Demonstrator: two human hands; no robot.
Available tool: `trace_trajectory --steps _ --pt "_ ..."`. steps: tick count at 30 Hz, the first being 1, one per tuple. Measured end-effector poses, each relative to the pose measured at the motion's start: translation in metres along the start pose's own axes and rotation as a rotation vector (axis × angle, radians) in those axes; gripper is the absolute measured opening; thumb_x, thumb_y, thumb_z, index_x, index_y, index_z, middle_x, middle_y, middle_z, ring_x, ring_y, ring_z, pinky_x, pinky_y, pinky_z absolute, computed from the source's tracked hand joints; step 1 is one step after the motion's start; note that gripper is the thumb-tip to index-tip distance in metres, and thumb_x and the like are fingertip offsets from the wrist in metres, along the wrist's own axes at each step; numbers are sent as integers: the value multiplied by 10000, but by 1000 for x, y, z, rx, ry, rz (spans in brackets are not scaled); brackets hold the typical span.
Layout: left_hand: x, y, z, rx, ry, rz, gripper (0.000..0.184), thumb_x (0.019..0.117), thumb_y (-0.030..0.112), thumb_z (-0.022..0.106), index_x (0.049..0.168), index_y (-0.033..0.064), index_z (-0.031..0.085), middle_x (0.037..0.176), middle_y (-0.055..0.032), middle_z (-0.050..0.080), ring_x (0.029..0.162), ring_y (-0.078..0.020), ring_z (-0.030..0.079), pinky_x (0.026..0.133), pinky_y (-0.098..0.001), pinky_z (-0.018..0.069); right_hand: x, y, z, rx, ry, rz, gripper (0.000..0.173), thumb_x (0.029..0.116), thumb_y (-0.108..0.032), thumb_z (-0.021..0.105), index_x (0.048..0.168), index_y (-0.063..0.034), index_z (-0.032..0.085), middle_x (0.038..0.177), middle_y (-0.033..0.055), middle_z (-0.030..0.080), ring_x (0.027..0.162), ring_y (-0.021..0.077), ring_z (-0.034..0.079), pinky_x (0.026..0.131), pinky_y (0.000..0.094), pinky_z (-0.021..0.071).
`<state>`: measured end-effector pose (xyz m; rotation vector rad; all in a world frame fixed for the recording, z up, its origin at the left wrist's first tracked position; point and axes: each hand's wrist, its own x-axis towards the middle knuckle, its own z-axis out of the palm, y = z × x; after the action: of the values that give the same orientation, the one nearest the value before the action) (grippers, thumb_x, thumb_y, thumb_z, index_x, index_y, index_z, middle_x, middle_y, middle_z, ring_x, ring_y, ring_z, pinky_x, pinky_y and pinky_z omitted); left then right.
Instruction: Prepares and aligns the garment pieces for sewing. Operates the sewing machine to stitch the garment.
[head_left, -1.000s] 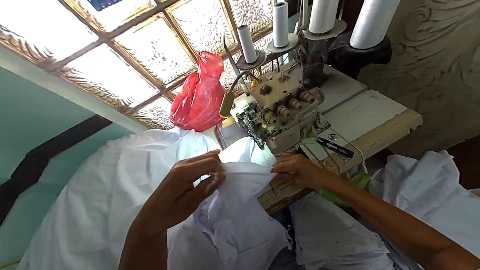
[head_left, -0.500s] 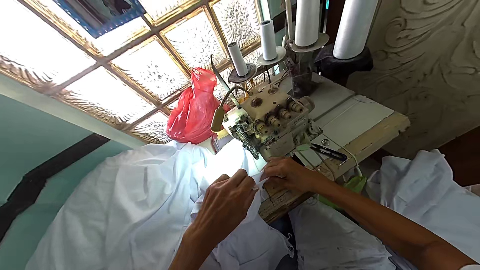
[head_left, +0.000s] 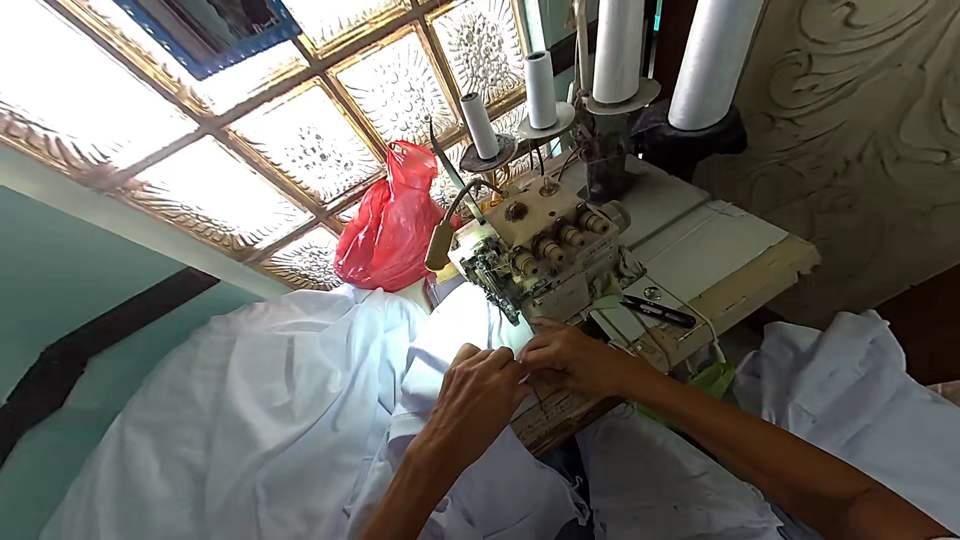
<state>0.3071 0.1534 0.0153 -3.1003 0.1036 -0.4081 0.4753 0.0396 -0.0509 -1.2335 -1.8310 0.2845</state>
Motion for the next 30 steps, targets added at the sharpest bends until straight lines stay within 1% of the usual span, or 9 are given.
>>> trace_trajectory --steps 8,11,13,15,20,24,25,28,30 --pt "5 -3 4 17 -86 -4 227 869 248 764 797 37 724 733 -111 669 753 -318 670 807 -513 487 -2 6 4 -24 55 5 173 976 0 573 1017 36 738 1008 185 736 1018 333 714 1125 623 360" --pt "5 -12 -9 -11 -259 -28 363 920 388 707 854 33 744 841 -131 706 966 -386 678 991 -644 415 -1 8 4 -26 64 4 169 976 -19 585 1012 14 747 989 171 735 1003 316 712 1122 604 368" --pt "3 -26 -20 21 -387 -81 521 934 511 655 850 2 727 938 -172 713 1122 -444 633 1028 -705 364 -1 9 4 -17 55 12 171 978 -28 583 1015 16 744 984 172 730 1003 317 706 1123 592 371" --pt "-4 -54 -30 157 -347 -115 551 902 552 659 829 13 744 994 -184 738 1181 -467 623 1058 -736 335 -1 11 4 -23 55 4 167 979 -35 576 1003 13 735 973 167 728 995 311 707 1115 576 386" --pt "-36 -107 -79 313 -231 -152 407 799 448 785 711 55 731 1002 -157 743 1257 -515 554 1074 -829 207 0 11 4 -51 69 3 165 977 -44 569 989 16 722 919 161 717 937 299 708 1112 570 395" --pt "-71 -89 -115 153 -153 -74 421 859 489 585 663 135 703 1069 -65 743 1243 -383 597 1040 -670 393 12 10 8 -138 86 -60 202 1000 -144 582 953 -14 729 769 109 667 780 244 679 1073 522 435" --pt "-77 -83 -123 102 -127 -38 402 875 482 553 675 167 703 1006 -25 733 1171 -303 624 1011 -575 438 17 8 9 -160 86 -83 223 1010 -179 577 954 -29 733 755 89 661 762 221 668 1026 474 471" --pt "-85 -70 -140 -22 -123 43 285 905 419 525 729 240 660 790 113 623 920 -71 593 953 -348 422 31 -3 14 -87 111 -163 240 1000 -187 583 940 -23 748 752 78 643 689 174 619 643 303 502" --pt "-87 -68 -144 -29 -127 59 253 912 355 518 730 226 636 751 110 607 847 -60 586 916 -341 432 35 -9 14 16 103 -171 209 989 -160 609 940 -10 745 829 87 693 727 136 650 642 260 519"
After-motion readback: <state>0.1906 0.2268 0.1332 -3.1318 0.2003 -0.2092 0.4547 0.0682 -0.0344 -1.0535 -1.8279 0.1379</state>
